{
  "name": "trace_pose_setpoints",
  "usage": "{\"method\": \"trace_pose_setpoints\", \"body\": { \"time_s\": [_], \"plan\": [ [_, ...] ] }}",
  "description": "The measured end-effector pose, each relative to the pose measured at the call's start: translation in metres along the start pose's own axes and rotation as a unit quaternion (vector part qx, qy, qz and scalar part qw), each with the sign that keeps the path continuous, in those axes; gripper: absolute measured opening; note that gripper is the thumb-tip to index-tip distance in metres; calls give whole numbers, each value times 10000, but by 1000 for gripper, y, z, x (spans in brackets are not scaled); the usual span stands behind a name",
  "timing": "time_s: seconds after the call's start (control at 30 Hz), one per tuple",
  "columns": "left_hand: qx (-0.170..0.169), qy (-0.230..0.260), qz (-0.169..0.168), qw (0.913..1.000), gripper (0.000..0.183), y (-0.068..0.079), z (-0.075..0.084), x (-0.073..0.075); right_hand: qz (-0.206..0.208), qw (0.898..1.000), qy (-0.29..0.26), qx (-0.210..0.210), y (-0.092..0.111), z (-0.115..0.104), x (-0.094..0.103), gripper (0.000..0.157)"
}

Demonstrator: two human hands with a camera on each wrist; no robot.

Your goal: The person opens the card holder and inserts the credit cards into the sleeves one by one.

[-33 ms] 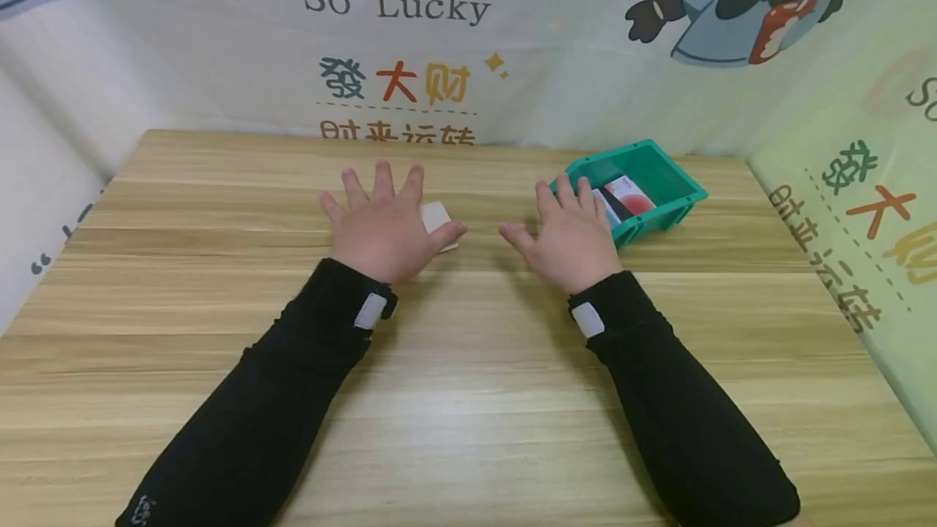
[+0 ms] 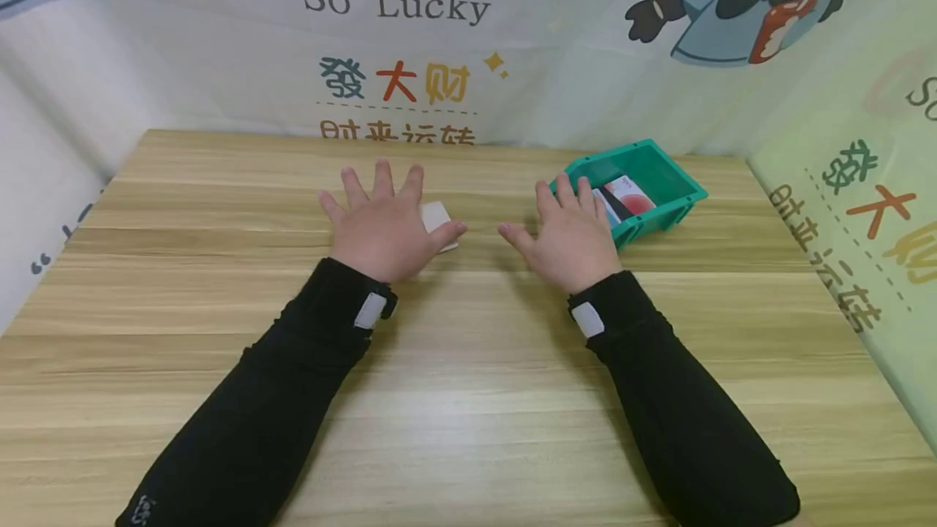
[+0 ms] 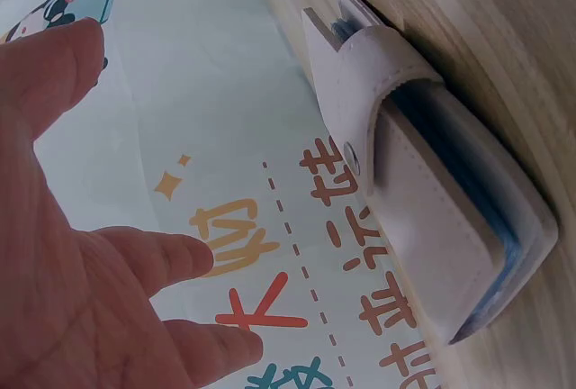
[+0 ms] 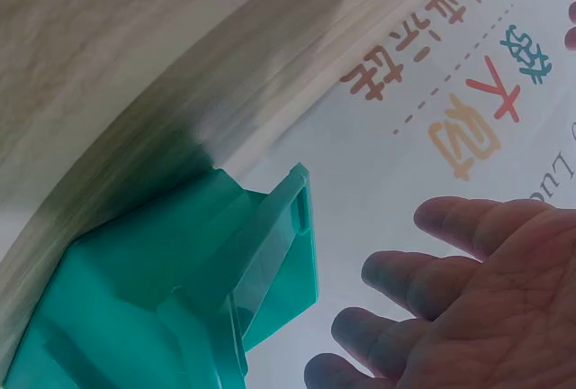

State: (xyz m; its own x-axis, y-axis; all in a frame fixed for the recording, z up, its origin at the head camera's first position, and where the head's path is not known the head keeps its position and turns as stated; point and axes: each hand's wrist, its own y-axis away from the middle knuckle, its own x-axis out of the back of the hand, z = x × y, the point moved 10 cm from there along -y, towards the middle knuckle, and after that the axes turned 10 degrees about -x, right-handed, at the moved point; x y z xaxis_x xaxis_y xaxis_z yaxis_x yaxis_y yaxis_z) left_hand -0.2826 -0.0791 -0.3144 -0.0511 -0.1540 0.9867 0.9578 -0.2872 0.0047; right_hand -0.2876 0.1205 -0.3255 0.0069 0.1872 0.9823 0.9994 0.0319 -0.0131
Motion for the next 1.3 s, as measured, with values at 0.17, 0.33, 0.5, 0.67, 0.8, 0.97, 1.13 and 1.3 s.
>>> {"method": "trace_pose_setpoints", "body": {
  "time_s": [0.17, 0.33, 0.5, 0.67, 0.8, 0.97, 1.13, 1.3],
  "plan": [
    [-12, 17, -10, 10000, 110, 0, 3, -1, 53, 10000, 23, -10, 1, 2, 1, 90],
    [-24, 17, -33, 10000, 109, 0, 5, -1, 101, 9999, 70, -31, 1, 4, 3, 90],
    [-22, 9, -37, 10000, 105, -1, 5, -2, 151, 9999, 20, -25, 2, 4, 5, 89],
    [-63, -6, -137, 9999, 91, -2, 3, -4, 168, 9998, -62, -11, 3, 3, 6, 84],
    [-118, 1, -310, 9994, 73, -4, 1, -9, 332, 9994, -105, 72, 2, 1, 10, 79],
    [-174, 60, -544, 9984, 60, -5, -3, -16, 559, 9981, -209, 182, 2, -3, 17, 74],
    [-344, 126, -797, 9961, 56, -6, -3, -23, 542, 9979, -246, 239, 2, -6, 17, 72],
    [-729, -4, -823, 9939, 41, -8, 2, -28, 504, 9981, -245, 256, 2, -7, 17, 71]
  ]
}}
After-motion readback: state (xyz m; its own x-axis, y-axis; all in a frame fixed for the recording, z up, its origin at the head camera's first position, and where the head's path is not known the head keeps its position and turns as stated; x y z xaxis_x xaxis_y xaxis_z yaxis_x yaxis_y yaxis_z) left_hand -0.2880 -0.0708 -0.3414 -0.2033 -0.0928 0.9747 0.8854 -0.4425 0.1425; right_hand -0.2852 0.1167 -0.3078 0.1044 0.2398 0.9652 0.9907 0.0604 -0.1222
